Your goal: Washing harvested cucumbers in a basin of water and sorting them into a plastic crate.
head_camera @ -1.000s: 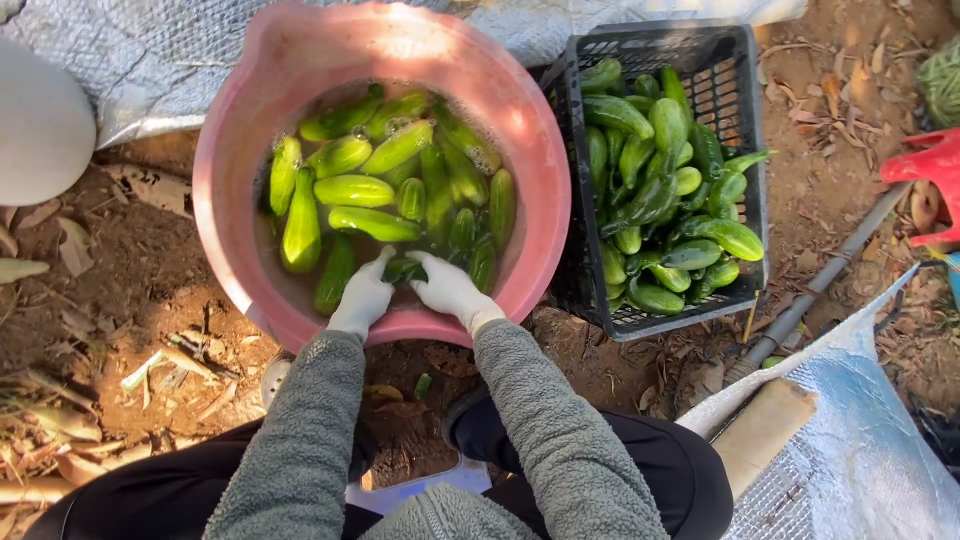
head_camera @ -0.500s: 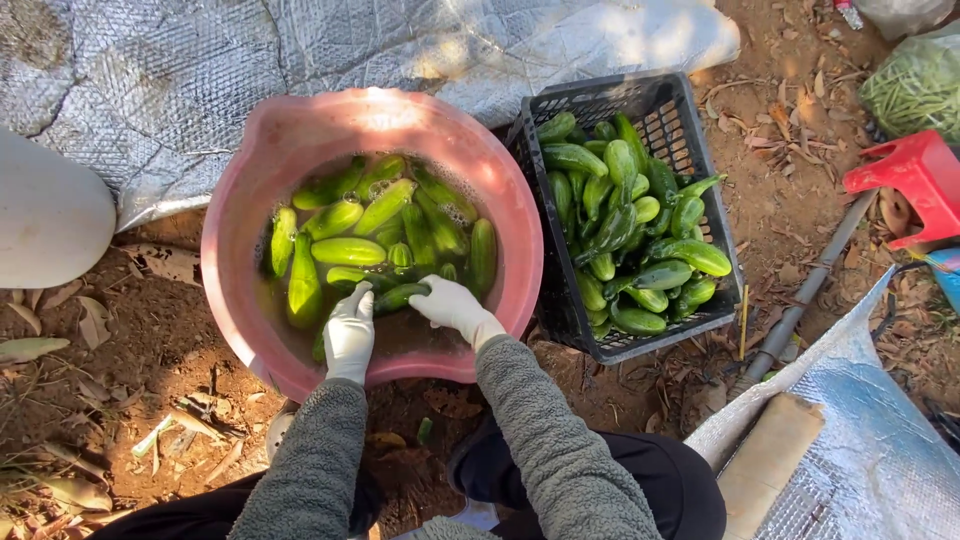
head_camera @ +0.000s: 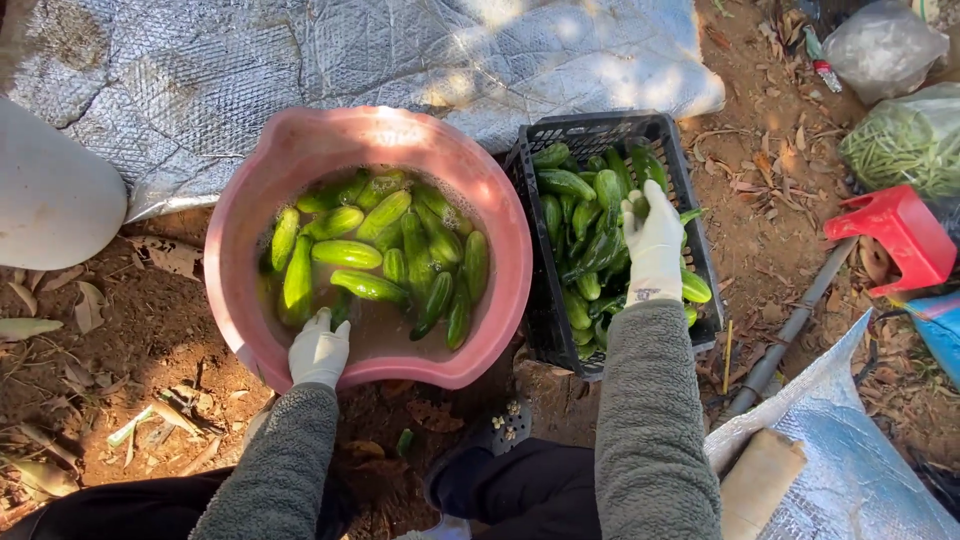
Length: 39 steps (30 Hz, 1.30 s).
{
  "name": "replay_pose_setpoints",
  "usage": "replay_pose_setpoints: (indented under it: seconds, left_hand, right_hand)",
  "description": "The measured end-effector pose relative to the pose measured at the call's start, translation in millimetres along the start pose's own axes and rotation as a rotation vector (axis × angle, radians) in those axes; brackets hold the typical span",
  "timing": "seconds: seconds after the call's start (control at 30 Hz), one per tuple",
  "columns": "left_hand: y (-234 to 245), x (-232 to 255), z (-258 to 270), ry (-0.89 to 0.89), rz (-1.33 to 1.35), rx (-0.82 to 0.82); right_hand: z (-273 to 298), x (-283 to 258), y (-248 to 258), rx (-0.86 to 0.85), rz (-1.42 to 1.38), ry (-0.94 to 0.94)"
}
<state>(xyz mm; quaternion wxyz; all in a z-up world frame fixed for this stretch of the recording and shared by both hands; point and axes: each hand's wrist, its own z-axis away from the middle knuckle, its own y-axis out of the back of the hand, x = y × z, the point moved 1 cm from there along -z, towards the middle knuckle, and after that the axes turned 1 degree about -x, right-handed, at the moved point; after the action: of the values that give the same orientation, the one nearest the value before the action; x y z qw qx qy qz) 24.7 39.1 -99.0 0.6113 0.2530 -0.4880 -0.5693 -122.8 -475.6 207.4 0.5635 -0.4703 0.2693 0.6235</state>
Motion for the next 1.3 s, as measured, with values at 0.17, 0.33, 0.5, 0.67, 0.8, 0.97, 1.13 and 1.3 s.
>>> replay_pose_setpoints:
  seconds: [0.17,0.33,0.5,0.67,0.8,0.97,1.13,1.3]
  left_hand:
    - [32,13,31,0.045,0.001,-0.042]
    - [39,17,33,0.012,-0.004,-0.029]
    - [43,16,37,0.040,0.014,-0.118]
    - [78,43,60,0.101,0.107,-0.198]
    - [104,61,74,0.073,0.104,-0.297]
    - [96,59,64,0.096,0.044,-0.368]
    - [107,66,69,0.114,0.066,-0.412]
    - [51,26,22,0.209,0.236,-0.302]
  right_hand:
    - [-21,19,36,0.159,-0.002,-0.025]
    - [-59,48,42,0.161,-0.076,-0.021]
    - [-80,52,36,-0.019,0.111,0.133]
    - [-92,76,24,0.043,0.615,0.501]
    - [-13,102,-38,0.227,0.864,1.231]
    - [81,161,-85,-0.391,1.126,1.124]
    - [108,227,-95,-0.877,1.520,0.700]
    - [151,285,-96,-1.124,2.020,1.149]
